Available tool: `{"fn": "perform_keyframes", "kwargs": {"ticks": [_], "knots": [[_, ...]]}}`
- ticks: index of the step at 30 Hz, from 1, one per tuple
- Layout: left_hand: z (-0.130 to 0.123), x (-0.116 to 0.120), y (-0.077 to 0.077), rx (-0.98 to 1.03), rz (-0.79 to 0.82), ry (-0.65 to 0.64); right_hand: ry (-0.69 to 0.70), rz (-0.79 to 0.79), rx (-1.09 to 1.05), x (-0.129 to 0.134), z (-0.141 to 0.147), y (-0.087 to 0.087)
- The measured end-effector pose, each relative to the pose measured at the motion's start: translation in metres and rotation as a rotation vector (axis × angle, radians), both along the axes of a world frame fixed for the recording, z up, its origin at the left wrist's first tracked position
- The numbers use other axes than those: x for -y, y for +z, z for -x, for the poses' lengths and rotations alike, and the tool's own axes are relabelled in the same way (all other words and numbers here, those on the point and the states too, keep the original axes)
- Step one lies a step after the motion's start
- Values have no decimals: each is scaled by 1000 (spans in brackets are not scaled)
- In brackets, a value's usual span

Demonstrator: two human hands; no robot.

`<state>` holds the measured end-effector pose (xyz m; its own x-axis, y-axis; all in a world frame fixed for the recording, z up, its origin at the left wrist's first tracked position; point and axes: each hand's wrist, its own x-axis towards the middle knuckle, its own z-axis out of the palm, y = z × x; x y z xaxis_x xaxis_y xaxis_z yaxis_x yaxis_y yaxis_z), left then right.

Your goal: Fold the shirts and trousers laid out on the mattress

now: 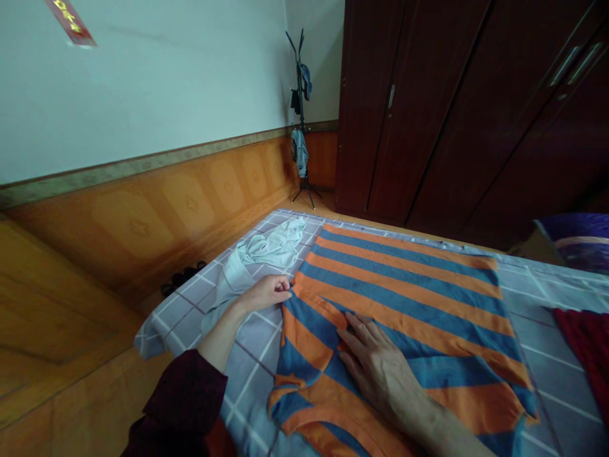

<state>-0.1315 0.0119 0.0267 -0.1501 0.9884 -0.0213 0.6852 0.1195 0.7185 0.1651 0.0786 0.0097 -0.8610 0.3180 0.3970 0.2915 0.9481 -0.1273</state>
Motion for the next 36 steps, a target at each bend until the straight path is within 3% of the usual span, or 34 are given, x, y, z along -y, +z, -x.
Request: {"fn": "perform_keyframes", "kwargs": {"ticks": [11,13,15,18,22,27,31,33,36], "knots": [[-32,5,8,-381,-210,178,-7,44,34,5,-2,0],[-39,4,10,-460,-325,134,15,35,50,5,-3,1],[-44,3,8,-520,-406,-4,49,33,79,5,-3,2],[-49,0,4,-541,-350,-207,74,59,115,7,-4,5],[-58,5,8,-585,-270,-214,73,103,124,7,-6,10],[-90,51,31,-458,-209,-365,-41,71,162,-7,-13,15],[-113,102,39,-410,-153,-488,-190,18,204,-10,-19,32],[-119,121,37,-465,-177,-492,-152,47,206,1,-21,47],[-120,134,29,-528,-233,-461,9,205,230,31,-26,71]]}}
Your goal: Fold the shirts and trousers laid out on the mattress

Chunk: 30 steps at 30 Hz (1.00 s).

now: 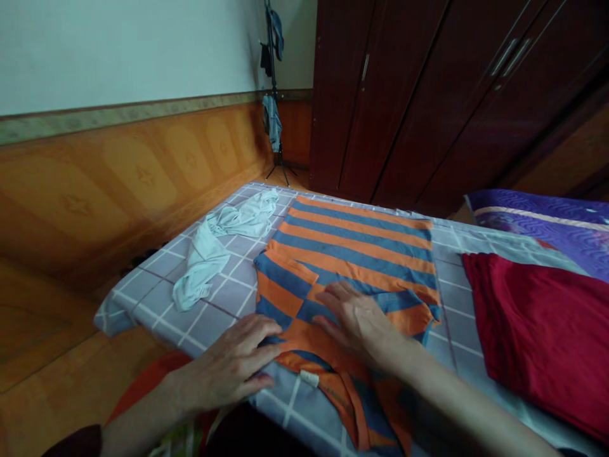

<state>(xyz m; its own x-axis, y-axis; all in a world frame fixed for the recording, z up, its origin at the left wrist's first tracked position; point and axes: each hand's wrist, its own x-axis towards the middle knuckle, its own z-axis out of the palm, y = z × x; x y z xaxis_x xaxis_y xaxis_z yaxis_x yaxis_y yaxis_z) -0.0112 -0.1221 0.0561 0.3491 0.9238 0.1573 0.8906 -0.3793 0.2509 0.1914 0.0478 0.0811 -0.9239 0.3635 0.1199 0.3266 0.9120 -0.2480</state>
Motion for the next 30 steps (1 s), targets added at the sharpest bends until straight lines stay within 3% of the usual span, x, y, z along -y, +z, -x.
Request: {"fn": "perform_keyframes", "kwargs": {"ticks": [3,7,12,15,17,20,22,25,30], "knots": [[4,-5,-6,45,-36,52,138,112,10,33,-10,16],[6,-25,-9,122,-12,146,196,19,-51,60,-32,18],[2,-45,-14,123,-3,228,200,-168,-138,65,-62,-20],[2,-49,-18,109,6,243,104,-192,-159,62,-69,-46],[4,-50,-20,110,9,235,24,-159,-166,59,-68,-53],[5,-49,-21,108,4,208,-50,-13,-162,55,-64,-44],[5,-49,-22,92,-11,211,-15,81,-112,54,-63,-32],[4,-51,-26,76,-41,244,71,71,-82,55,-68,-20],[6,-54,-26,106,-21,280,39,69,-141,54,-73,-35]]}}
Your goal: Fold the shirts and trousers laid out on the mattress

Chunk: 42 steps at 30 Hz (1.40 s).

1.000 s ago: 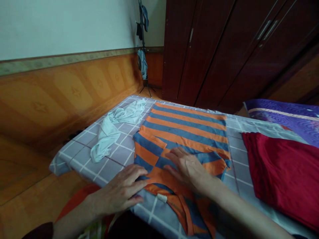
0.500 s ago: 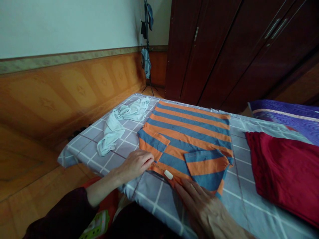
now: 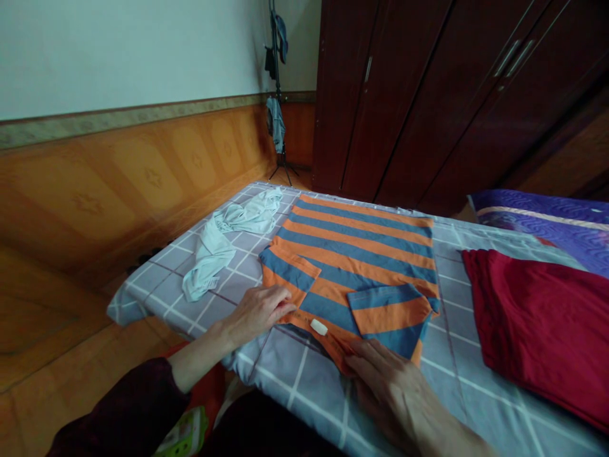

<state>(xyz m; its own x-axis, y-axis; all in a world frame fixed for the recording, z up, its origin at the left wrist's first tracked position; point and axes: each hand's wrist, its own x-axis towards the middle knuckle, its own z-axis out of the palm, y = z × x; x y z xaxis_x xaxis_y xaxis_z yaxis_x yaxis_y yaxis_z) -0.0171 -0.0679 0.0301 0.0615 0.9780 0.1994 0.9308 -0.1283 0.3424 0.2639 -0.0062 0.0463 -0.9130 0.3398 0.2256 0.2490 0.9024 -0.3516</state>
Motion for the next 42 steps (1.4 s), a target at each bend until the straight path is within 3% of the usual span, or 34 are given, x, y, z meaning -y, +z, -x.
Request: {"fn": "perform_keyframes", "kwargs": {"ticks": [5,10,12,16,19,22,25,29,34,39,42], "knots": [[11,9,8,59,67,-168,-130,230,-147,-10,2,-12],[18,25,14,49,104,-225,-436,959,-186,-23,-1,5],[19,29,17,48,118,-247,-544,1147,-285,-27,-2,10],[19,28,17,53,103,-259,-628,1238,-507,-31,-1,9],[17,22,14,84,48,-253,-568,1098,-463,-26,0,8],[17,18,15,169,11,-294,-387,813,-241,-13,-6,11],[20,21,19,250,16,-342,-215,373,-111,4,-19,4],[27,34,23,178,106,-392,-124,-191,-155,15,-37,-20],[30,47,20,63,179,-395,-82,-350,-149,22,-46,-25],[27,42,18,121,127,-374,-25,-529,5,24,-51,-25],[24,36,22,160,105,-366,-59,-509,-63,20,-48,-30]]}}
